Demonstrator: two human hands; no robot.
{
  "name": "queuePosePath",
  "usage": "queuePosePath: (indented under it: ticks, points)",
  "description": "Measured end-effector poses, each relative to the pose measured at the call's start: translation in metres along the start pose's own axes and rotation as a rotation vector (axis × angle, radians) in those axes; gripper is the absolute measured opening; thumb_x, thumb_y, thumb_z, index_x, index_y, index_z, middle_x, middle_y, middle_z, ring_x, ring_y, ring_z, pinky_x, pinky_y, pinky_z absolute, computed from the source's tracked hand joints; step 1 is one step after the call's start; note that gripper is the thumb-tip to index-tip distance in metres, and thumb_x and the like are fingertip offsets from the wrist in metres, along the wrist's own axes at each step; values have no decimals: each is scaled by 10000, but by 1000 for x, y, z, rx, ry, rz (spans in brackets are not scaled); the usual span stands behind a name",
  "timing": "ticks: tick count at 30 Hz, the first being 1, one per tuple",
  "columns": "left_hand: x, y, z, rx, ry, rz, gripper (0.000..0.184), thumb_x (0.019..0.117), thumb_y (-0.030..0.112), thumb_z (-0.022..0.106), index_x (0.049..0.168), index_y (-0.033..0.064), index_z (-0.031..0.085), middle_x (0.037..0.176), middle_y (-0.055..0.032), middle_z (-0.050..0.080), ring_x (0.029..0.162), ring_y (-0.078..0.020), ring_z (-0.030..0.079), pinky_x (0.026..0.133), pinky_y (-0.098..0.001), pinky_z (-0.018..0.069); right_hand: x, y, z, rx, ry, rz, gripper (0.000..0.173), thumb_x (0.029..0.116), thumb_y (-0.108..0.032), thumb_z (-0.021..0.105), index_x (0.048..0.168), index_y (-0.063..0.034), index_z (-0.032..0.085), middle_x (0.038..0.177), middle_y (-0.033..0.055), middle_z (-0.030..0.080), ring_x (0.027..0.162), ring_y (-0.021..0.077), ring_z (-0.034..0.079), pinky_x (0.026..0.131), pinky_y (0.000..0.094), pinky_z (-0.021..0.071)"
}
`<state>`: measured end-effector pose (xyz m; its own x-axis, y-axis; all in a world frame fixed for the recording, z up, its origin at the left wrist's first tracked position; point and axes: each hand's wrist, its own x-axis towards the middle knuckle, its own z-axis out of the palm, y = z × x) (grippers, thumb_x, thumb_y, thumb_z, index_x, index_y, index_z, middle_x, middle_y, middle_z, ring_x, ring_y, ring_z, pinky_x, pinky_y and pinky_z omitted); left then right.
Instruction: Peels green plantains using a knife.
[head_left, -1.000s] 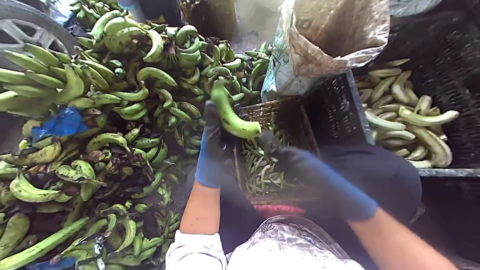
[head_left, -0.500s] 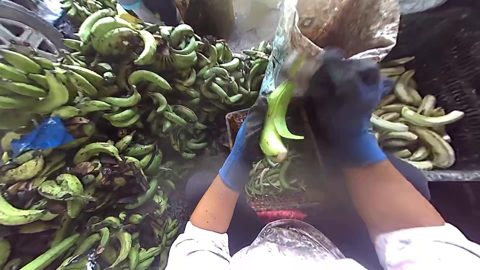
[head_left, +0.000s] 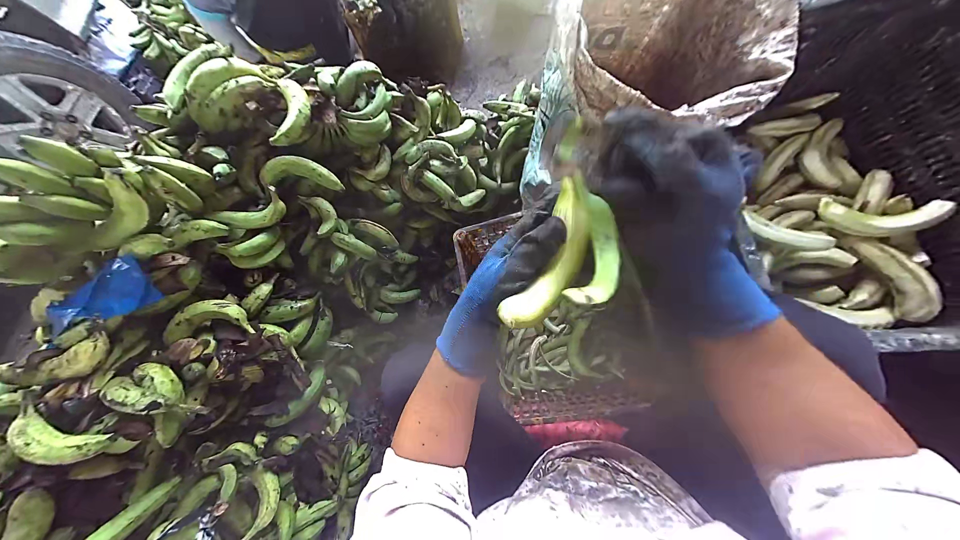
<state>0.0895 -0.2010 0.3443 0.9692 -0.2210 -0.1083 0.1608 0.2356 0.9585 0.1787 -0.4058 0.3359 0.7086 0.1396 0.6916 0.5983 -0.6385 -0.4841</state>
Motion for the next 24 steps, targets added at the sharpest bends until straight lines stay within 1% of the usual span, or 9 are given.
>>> queuePosePath:
  ticks: [3, 6, 8, 10, 14, 17, 21, 22, 24]
  points:
    - [10, -3, -2, -127, 30, 71, 443, 1090, 371, 426, 1527, 294, 412, 1257, -79, 646, 997, -179, 674, 816, -380, 600, 0, -4, -4, -41, -29, 123, 571, 1008, -587, 492, 1365, -172, 652, 1278, 229, 630, 1145, 411, 613, 942, 650, 438]
    - [16, 12, 19, -46, 447, 426, 372, 1097, 382, 419, 1442, 255, 474, 1249, -1, 644, 1055, -106, 655, 881, -313, 579, -34, -35, -7, 5, -96, 11, 546, 1009, -566, 516, 1365, -172, 644, 1309, 204, 632, 1173, 375, 619, 971, 637, 448]
    - [21, 18, 28, 104, 766, 604, 389, 1100, 359, 411, 1443, 184, 460, 1305, 2, 602, 1148, -72, 606, 966, -289, 535, -47, -45, -7, 27, -72, -100, 485, 983, -496, 601, 1404, -255, 622, 1256, 152, 668, 1156, 315, 628, 979, 568, 434]
    - [26, 15, 30, 272, 900, 718, 403, 1096, 236, 366, 1427, 20, 444, 1335, -89, 550, 1219, -106, 544, 1028, -309, 477, -38, -41, -7, 58, -56, -172, 448, 981, -477, 610, 1357, -238, 652, 1208, 154, 693, 1121, 319, 653, 947, 565, 462]
    - [10, 8, 12, -76, 324, 501, 356, 1102, 329, 369, 1411, 219, 508, 1269, 45, 634, 1099, -40, 620, 935, -261, 541, -8, -21, -7, 103, -102, -198, 490, 1001, -554, 541, 1332, -219, 677, 1215, 191, 691, 1119, 354, 651, 955, 593, 438]
    - [-22, 5, -17, -59, -11, 174, 276, 1043, 282, 517, 1280, 178, 614, 1037, -14, 688, 862, -88, 667, 728, -272, 581, 7, -5, -13, 123, -208, -178, 535, 1003, -601, 497, 1361, -239, 662, 1235, 191, 675, 1135, 374, 639, 960, 631, 429]
    - [-11, 13, -28, 111, -166, 6, 352, 1048, 243, 479, 1378, 159, 566, 1089, -55, 685, 893, -95, 673, 779, -285, 583, 5, 11, -2, 97, -342, -82, 577, 988, -704, 384, 1397, -374, 622, 1314, 79, 668, 1193, 290, 624, 984, 637, 390]
    - [-8, 17, -26, 149, -164, -17, 363, 1052, 262, 478, 1394, 167, 554, 1087, -46, 686, 885, -83, 673, 776, -276, 583, 4, 11, 2, 76, -333, -57, 566, 995, -692, 382, 1399, -375, 619, 1308, 83, 667, 1183, 294, 625, 977, 626, 393]
    - [-6, 24, -20, 200, -181, -75, 440, 1039, 269, 494, 1469, 176, 495, 1087, -35, 689, 860, -66, 668, 761, -265, 585, 5, 19, 5, 16, -328, 106, 536, 1015, -606, 436, 1369, -270, 657, 1318, 147, 653, 1187, 365, 626, 958, 667, 424]
